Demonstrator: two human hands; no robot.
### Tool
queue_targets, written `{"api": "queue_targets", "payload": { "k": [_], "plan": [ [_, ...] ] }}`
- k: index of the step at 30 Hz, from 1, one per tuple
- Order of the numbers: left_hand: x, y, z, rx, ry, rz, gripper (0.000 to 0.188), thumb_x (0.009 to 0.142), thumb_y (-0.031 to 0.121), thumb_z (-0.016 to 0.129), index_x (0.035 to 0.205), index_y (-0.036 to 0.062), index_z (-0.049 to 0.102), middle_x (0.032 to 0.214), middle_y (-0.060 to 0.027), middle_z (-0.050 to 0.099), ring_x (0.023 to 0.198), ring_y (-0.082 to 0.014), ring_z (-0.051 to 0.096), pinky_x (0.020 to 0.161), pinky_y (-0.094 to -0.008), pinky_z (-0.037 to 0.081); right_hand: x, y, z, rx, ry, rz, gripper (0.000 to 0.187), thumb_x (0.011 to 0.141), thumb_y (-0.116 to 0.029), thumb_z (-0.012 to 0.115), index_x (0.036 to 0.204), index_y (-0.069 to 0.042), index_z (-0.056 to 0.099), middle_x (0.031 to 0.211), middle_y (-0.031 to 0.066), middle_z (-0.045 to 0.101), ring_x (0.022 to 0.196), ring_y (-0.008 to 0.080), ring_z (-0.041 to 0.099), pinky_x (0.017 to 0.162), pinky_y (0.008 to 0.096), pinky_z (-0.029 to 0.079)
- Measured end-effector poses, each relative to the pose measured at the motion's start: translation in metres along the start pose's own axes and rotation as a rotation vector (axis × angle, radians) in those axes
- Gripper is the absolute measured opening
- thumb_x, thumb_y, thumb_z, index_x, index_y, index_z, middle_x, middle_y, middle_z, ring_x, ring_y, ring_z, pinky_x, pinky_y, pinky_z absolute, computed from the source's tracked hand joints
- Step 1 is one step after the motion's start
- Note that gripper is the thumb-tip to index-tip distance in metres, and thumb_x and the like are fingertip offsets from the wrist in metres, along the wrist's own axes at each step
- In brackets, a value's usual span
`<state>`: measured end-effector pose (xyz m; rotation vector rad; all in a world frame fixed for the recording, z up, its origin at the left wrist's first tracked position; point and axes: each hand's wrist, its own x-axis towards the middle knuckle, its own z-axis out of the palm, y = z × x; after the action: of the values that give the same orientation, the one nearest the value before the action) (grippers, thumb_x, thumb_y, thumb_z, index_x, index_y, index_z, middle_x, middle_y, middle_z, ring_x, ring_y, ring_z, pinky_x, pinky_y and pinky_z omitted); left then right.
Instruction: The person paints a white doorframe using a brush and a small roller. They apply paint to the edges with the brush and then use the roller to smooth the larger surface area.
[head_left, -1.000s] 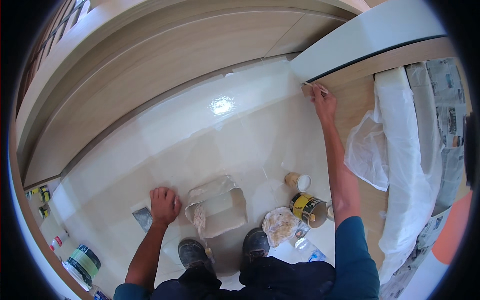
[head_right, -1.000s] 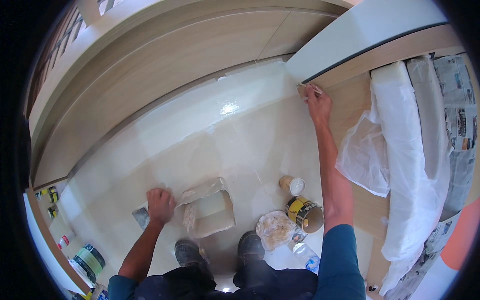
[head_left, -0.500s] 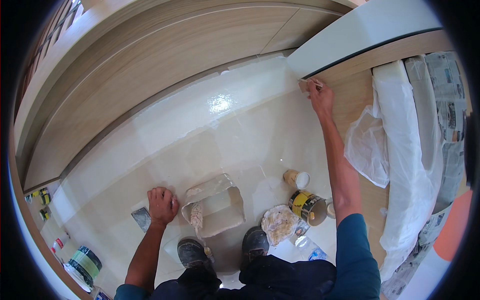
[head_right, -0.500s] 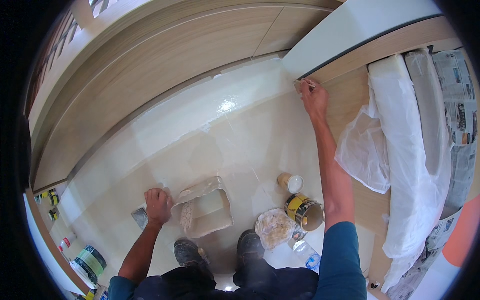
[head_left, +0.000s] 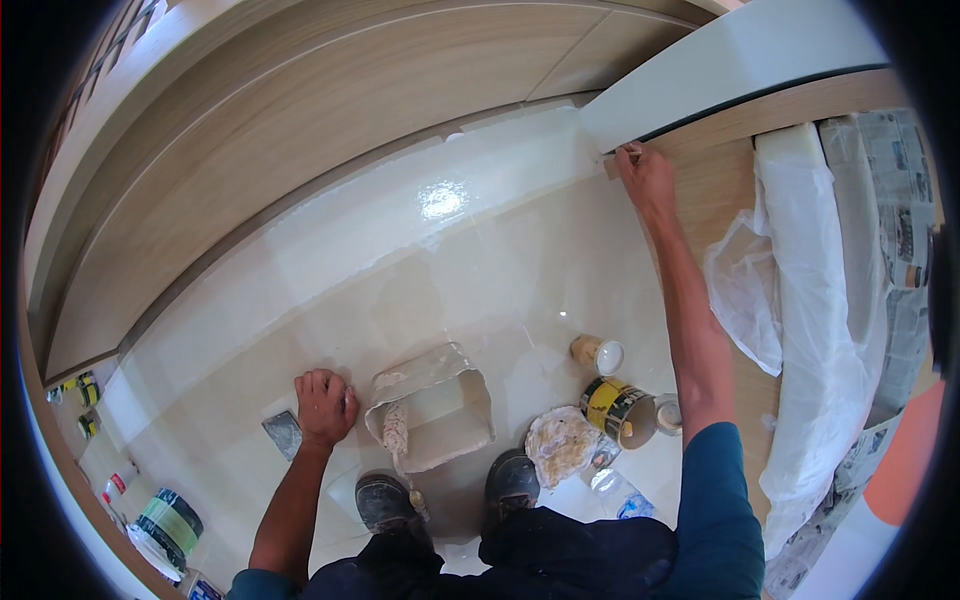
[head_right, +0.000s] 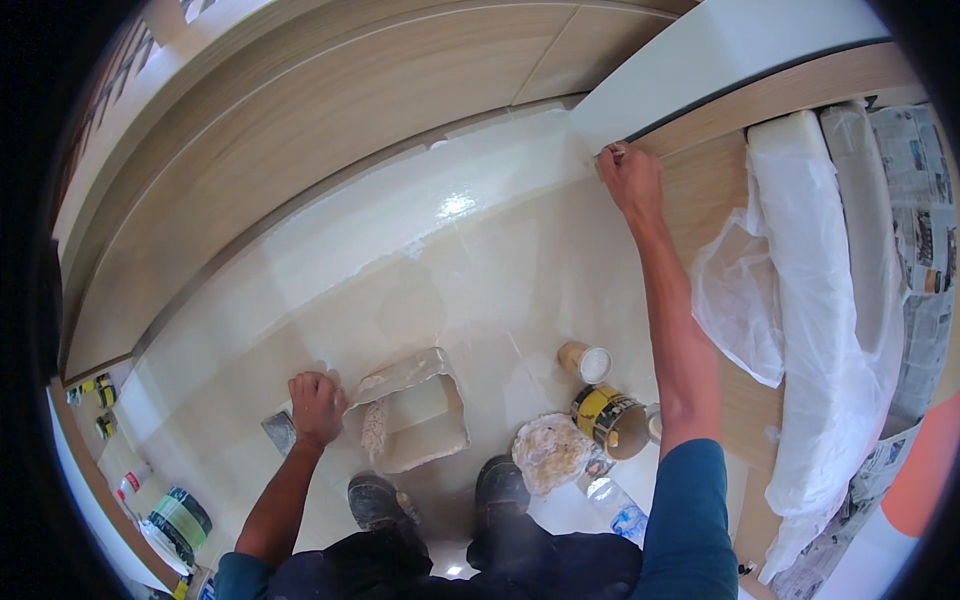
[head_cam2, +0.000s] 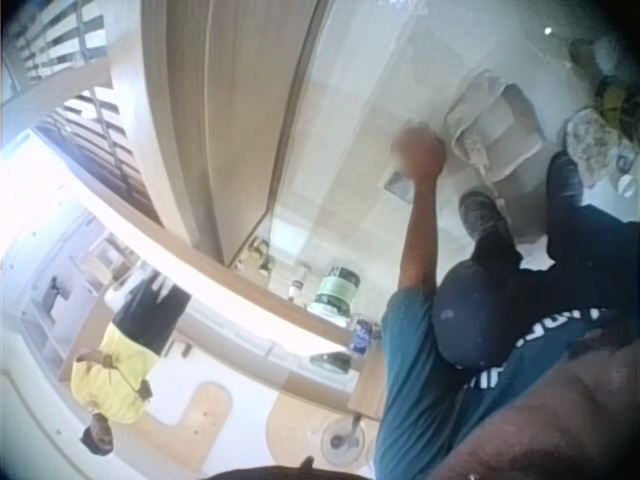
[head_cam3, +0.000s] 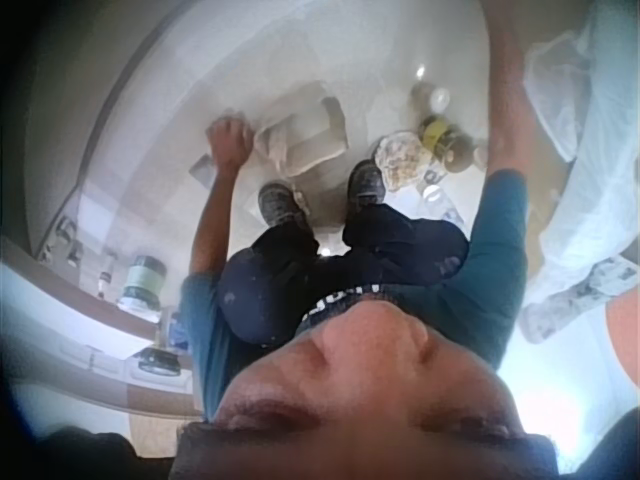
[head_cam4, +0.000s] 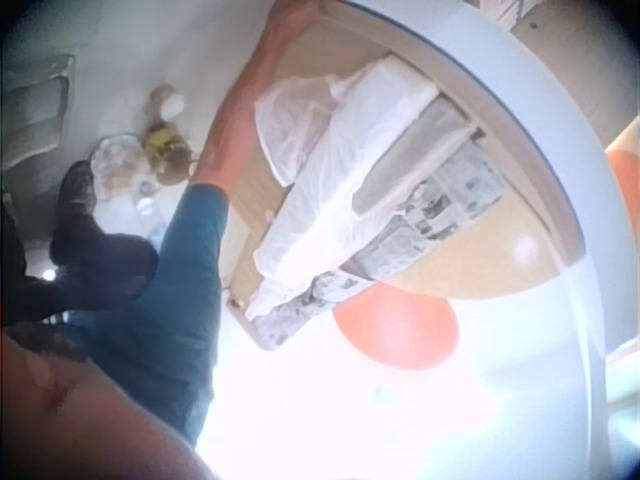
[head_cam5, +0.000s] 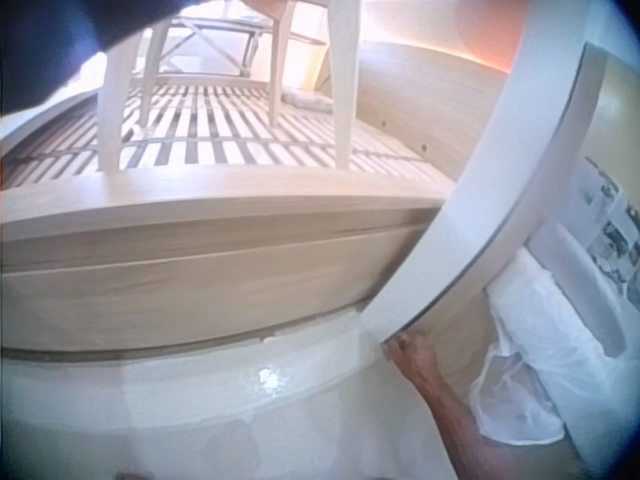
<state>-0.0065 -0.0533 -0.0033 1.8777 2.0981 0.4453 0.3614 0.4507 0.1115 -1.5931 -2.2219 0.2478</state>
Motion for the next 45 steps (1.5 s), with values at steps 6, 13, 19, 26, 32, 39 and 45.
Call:
{"api": "queue_targets", "payload": {
  "k": [6, 13, 19, 26, 32, 39, 45],
  "plan": [
    [0.001, -0.002, 0.005, 0.010, 0.046, 0.018, 0.020, 0.083, 0.020, 0.069, 0.094, 0.0057, 0.059, 0.101, -0.0160, 0.055, 0.098, -0.0362, 0.052, 0.089, -0.0512, 0.040, 0.029, 0.011, 0.030, 0.181, 0.039, 0.023, 0.030, 0.098, -0.025, 0.064, 0.098, 0.001, 0.078, 0.073, 0.0186, 0.073, 0.068, 0.0316, 0.074, 0.070, 0.0408, 0.059],
    [0.001, 0.000, 0.002, 0.016, 0.007, -0.010, 0.020, 0.084, 0.020, 0.069, 0.094, 0.0058, 0.059, 0.101, -0.0153, 0.056, 0.098, -0.0358, 0.053, 0.089, -0.0507, 0.040, 0.046, 0.002, 0.047, 0.299, 0.038, 0.151, 0.030, 0.100, -0.025, 0.066, 0.105, 0.002, 0.078, 0.078, 0.0149, 0.076, 0.069, 0.0222, 0.075, 0.068, 0.0368, 0.059],
    [0.000, -0.001, 0.002, 0.002, 0.004, -0.003, 0.027, 0.076, 0.011, 0.076, 0.095, 0.0039, 0.058, 0.105, -0.0154, 0.055, 0.101, -0.0378, 0.051, 0.089, -0.0515, 0.041, 0.042, -0.007, 0.057, 0.486, 0.100, 0.183, 0.029, 0.100, -0.022, 0.066, 0.106, 0.005, 0.077, 0.079, 0.0144, 0.076, 0.069, 0.0188, 0.075, 0.066, 0.0348, 0.059],
    [0.001, -0.002, 0.004, 0.027, 0.024, 0.015, 0.018, 0.085, 0.021, 0.068, 0.091, 0.0070, 0.058, 0.100, -0.0152, 0.055, 0.098, -0.0357, 0.052, 0.088, -0.0507, 0.039, 0.038, 0.010, 0.053, 0.234, 0.126, 0.114, 0.029, 0.100, -0.023, 0.066, 0.107, 0.003, 0.077, 0.078, 0.0149, 0.075, 0.068, 0.0180, 0.074, 0.068, 0.0339, 0.059],
    [0.000, -0.002, 0.003, 0.042, 0.001, -0.011, 0.019, 0.085, 0.021, 0.068, 0.091, 0.0066, 0.058, 0.101, -0.0157, 0.055, 0.098, -0.0364, 0.052, 0.089, -0.0518, 0.040, 0.045, -0.007, 0.055, 0.455, 0.097, 0.186, 0.028, 0.098, -0.023, 0.067, 0.102, 0.002, 0.077, 0.074, 0.0172, 0.073, 0.067, 0.0223, 0.074, 0.070, 0.0356, 0.058],
    [0.000, -0.004, 0.006, 0.024, 0.020, 0.006, 0.019, 0.084, 0.020, 0.069, 0.091, 0.0063, 0.058, 0.101, -0.0156, 0.055, 0.098, -0.0368, 0.052, 0.089, -0.0517, 0.040, 0.020, 0.014, 0.037, 0.227, 0.013, 0.116, 0.026, 0.095, -0.022, 0.067, 0.099, 0.002, 0.077, 0.073, 0.0170, 0.073, 0.065, 0.0252, 0.073, 0.068, 0.0371, 0.058],
    [-0.003, -0.006, 0.006, 0.032, 0.026, 0.006, 0.019, 0.083, 0.019, 0.069, 0.092, 0.0058, 0.058, 0.102, -0.0156, 0.055, 0.099, -0.0371, 0.052, 0.089, -0.0516, 0.040, -0.020, 0.016, 0.007, 0.165, -0.038, 0.071, 0.028, 0.093, -0.022, 0.066, 0.096, 0.004, 0.076, 0.070, 0.0169, 0.071, 0.064, 0.0237, 0.072, 0.065, 0.0374, 0.056]
  ]
}}
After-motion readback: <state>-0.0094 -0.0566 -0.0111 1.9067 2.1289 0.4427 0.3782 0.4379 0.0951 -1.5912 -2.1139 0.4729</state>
